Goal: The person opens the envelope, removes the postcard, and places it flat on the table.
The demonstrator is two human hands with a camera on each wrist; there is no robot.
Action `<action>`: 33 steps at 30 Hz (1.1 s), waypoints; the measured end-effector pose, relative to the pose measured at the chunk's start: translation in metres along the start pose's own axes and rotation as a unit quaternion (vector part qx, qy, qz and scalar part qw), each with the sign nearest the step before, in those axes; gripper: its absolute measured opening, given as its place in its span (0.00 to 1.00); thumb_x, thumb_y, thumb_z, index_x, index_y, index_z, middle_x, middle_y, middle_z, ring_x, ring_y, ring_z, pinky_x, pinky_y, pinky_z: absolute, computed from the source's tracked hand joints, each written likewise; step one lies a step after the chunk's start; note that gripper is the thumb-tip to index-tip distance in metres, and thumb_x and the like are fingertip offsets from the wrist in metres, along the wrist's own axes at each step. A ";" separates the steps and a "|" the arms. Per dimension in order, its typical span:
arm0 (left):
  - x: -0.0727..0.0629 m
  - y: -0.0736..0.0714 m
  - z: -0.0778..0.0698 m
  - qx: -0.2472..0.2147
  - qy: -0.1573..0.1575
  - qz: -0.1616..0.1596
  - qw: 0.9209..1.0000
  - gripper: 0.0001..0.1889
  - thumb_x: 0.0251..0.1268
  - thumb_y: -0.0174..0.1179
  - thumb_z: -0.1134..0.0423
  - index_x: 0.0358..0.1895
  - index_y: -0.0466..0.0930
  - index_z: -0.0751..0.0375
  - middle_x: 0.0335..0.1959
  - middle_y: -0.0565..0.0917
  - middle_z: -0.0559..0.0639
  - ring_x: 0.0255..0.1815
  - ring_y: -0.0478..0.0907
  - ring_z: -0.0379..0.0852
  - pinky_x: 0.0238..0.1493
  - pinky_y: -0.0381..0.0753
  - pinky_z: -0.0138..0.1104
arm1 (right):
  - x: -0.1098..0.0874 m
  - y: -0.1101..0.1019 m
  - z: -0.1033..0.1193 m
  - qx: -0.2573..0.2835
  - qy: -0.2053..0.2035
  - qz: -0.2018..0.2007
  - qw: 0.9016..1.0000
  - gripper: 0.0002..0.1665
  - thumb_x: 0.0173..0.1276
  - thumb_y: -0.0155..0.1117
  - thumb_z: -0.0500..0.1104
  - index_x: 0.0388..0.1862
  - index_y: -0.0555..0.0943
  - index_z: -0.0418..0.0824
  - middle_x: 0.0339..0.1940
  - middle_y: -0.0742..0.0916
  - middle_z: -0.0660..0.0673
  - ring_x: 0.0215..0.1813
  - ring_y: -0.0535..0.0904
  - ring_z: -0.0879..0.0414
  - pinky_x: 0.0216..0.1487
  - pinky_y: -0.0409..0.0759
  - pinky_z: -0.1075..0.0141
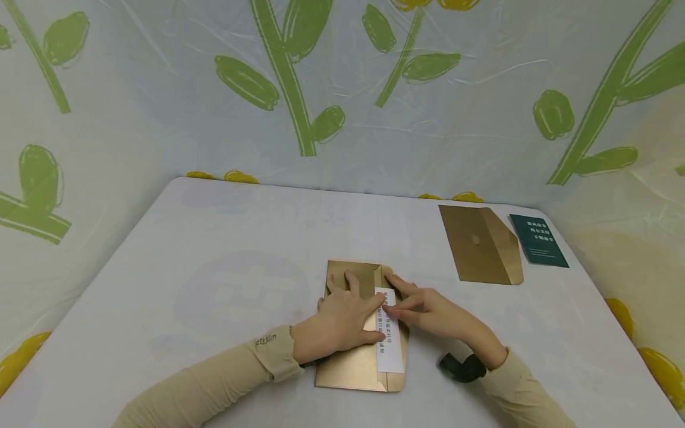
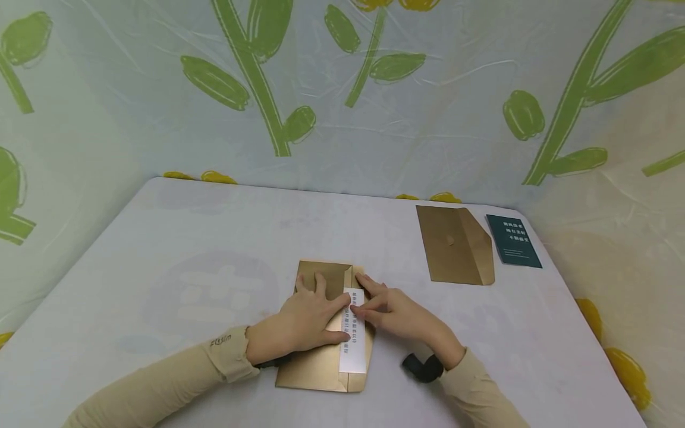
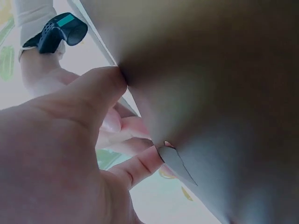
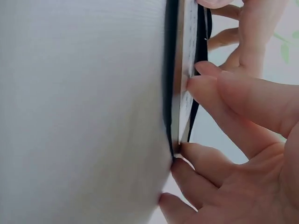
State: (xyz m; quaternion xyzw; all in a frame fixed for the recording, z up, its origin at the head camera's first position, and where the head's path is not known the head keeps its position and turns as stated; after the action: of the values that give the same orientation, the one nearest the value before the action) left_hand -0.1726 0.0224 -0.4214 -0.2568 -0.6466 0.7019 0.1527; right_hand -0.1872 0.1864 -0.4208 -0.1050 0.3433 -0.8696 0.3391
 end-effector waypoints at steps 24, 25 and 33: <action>0.000 0.001 0.001 -0.011 -0.009 0.010 1.000 0.42 0.61 0.50 0.24 0.76 0.56 0.34 0.69 0.60 0.79 0.60 0.67 0.84 0.32 0.85 0.52 | -0.011 0.026 0.037 -0.185 0.027 0.067 0.980 0.55 0.65 0.68 0.58 0.76 0.56 0.27 0.80 0.51 0.29 0.79 0.47 0.36 0.71 0.56 0.41; 0.000 0.000 0.001 -0.013 -0.011 0.009 1.000 0.42 0.61 0.50 0.24 0.76 0.57 0.35 0.69 0.60 0.79 0.60 0.67 0.84 0.32 0.85 0.51 | -0.011 0.026 0.036 -0.187 0.031 0.070 0.979 0.54 0.65 0.68 0.58 0.76 0.57 0.27 0.80 0.51 0.29 0.79 0.48 0.36 0.71 0.56 0.41; 0.000 0.000 0.000 -0.012 -0.017 0.007 1.000 0.40 0.60 0.50 0.24 0.74 0.61 0.35 0.69 0.60 0.78 0.60 0.67 0.84 0.30 0.85 0.49 | -0.014 0.018 0.029 -0.185 0.073 0.087 0.976 0.56 0.61 0.73 0.55 0.76 0.58 0.27 0.80 0.50 0.32 0.79 0.47 0.37 0.71 0.57 0.41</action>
State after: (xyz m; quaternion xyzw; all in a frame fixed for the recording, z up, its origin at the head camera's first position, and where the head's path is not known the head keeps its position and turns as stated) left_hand -0.1726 0.0224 -0.4218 -0.2513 -0.6558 0.6991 0.1340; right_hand -0.1555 0.1707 -0.4106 -0.0719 0.5299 -0.7636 0.3619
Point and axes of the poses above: each hand's wrist, its own x-axis towards the middle knuckle, its own y-axis out of the palm, z = x × y, the point moved 5 cm from there along x, towards the middle knuckle
